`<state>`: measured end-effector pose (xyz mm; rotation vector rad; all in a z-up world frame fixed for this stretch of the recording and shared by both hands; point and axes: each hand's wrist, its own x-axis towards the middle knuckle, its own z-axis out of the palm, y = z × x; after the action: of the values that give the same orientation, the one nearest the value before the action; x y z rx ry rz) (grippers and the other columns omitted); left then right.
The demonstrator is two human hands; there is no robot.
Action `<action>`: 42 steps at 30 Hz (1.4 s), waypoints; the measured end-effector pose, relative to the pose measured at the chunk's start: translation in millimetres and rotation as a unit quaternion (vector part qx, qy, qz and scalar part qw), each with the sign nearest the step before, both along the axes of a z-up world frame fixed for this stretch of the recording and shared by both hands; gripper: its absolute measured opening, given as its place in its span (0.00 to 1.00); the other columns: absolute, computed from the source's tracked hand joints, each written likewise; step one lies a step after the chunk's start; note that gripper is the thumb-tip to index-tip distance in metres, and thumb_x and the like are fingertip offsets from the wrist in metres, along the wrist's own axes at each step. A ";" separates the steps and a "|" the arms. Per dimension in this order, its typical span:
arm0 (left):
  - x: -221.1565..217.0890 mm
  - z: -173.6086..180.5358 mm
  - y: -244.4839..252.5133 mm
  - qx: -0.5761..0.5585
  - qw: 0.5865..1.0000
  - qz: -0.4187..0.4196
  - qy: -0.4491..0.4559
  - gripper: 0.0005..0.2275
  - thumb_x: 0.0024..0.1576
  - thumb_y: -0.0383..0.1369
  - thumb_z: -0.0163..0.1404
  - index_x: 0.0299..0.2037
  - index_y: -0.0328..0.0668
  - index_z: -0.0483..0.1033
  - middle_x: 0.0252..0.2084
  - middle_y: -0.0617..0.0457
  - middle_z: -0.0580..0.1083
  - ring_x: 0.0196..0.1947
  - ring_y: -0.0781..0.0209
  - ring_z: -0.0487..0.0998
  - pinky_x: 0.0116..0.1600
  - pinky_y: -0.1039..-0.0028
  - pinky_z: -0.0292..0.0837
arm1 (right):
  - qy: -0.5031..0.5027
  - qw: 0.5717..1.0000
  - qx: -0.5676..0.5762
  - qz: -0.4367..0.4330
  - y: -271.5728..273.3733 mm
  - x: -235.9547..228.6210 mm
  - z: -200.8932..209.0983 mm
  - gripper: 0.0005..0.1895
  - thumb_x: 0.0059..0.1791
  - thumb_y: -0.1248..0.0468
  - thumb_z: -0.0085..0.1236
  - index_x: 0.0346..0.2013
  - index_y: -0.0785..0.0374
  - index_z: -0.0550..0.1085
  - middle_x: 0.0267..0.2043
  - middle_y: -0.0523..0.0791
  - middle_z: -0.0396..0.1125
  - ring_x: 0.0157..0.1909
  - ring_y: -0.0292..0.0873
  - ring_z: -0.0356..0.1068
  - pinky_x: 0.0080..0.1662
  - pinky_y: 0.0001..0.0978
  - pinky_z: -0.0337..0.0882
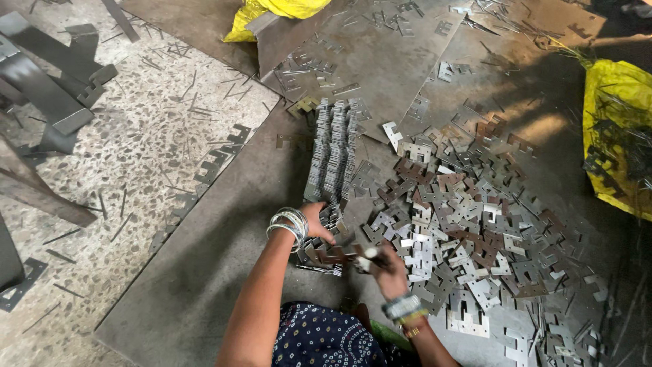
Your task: The person sits on the floor and sorts a large pile of small, L-shaped metal brackets. They pick up individual pieces from the scattered pile, inspect them, and place them into a neat, growing stack to their left. The process involves repetitive picking, aligning, and stacking of the metal components.
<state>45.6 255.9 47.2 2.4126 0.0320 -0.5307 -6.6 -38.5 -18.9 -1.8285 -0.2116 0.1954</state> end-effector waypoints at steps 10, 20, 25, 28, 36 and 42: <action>-4.6 19.6 0.0 0.006 1.000 0.006 0.014 0.55 0.31 0.49 0.71 0.70 0.35 0.58 0.68 0.36 0.65 0.67 0.46 0.68 0.69 0.66 0.64 | -0.286 0.957 -0.049 -0.006 44.3 -45.9 51.8 0.18 0.38 0.74 0.65 0.41 0.64 0.74 0.45 0.50 0.69 0.48 0.50 0.72 0.49 0.39 0.73; -1.8 16.1 3.9 -0.026 1.000 -0.001 0.008 0.52 0.28 0.48 0.71 0.68 0.37 0.64 0.64 0.39 0.71 0.63 0.48 0.73 0.66 0.67 0.68 | -0.290 0.932 -0.138 0.167 47.9 -18.9 36.4 0.25 0.40 0.75 0.59 0.53 0.63 0.75 0.57 0.51 0.70 0.58 0.55 0.72 0.58 0.41 0.75; -1.4 19.4 2.9 -0.014 1.000 0.006 0.025 0.53 0.28 0.48 0.71 0.69 0.37 0.62 0.65 0.38 0.70 0.64 0.48 0.72 0.66 0.67 0.68 | -0.180 0.966 -0.179 0.055 64.8 -6.4 44.3 0.26 0.41 0.64 0.73 0.51 0.62 0.73 0.54 0.51 0.71 0.56 0.54 0.74 0.55 0.43 0.75; -4.9 19.9 2.0 -0.045 0.998 0.006 0.037 0.50 0.26 0.48 0.68 0.66 0.38 0.69 0.62 0.41 0.76 0.61 0.48 0.77 0.65 0.67 0.71 | -0.148 0.953 -0.263 -0.020 69.1 -0.4 73.7 0.42 0.32 0.60 0.79 0.54 0.67 0.65 0.55 0.58 0.63 0.56 0.60 0.67 0.55 0.47 0.71; 1.8 26.4 -30.5 0.107 0.984 -0.143 0.017 0.55 0.24 0.57 0.71 0.65 0.37 0.68 0.68 0.39 0.65 0.67 0.43 0.67 0.69 0.60 0.63 | -0.277 0.951 -0.122 0.062 70.9 2.3 52.2 0.54 0.31 0.70 0.71 0.67 0.75 0.55 0.60 0.64 0.61 0.63 0.66 0.62 0.64 0.49 0.63; -21.3 19.6 24.2 -0.077 0.997 -0.012 0.026 0.42 0.41 0.67 0.55 0.59 0.43 0.79 0.63 0.44 0.74 0.65 0.51 0.72 0.68 0.61 0.63 | -0.206 0.965 -0.139 0.083 67.9 5.6 56.3 0.47 0.32 0.68 0.72 0.62 0.70 0.61 0.55 0.58 0.65 0.60 0.60 0.68 0.62 0.43 0.68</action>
<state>24.3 280.1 66.9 2.2510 -0.0155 -0.5860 -1.0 29.5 37.4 -2.1187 -0.6585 -0.0456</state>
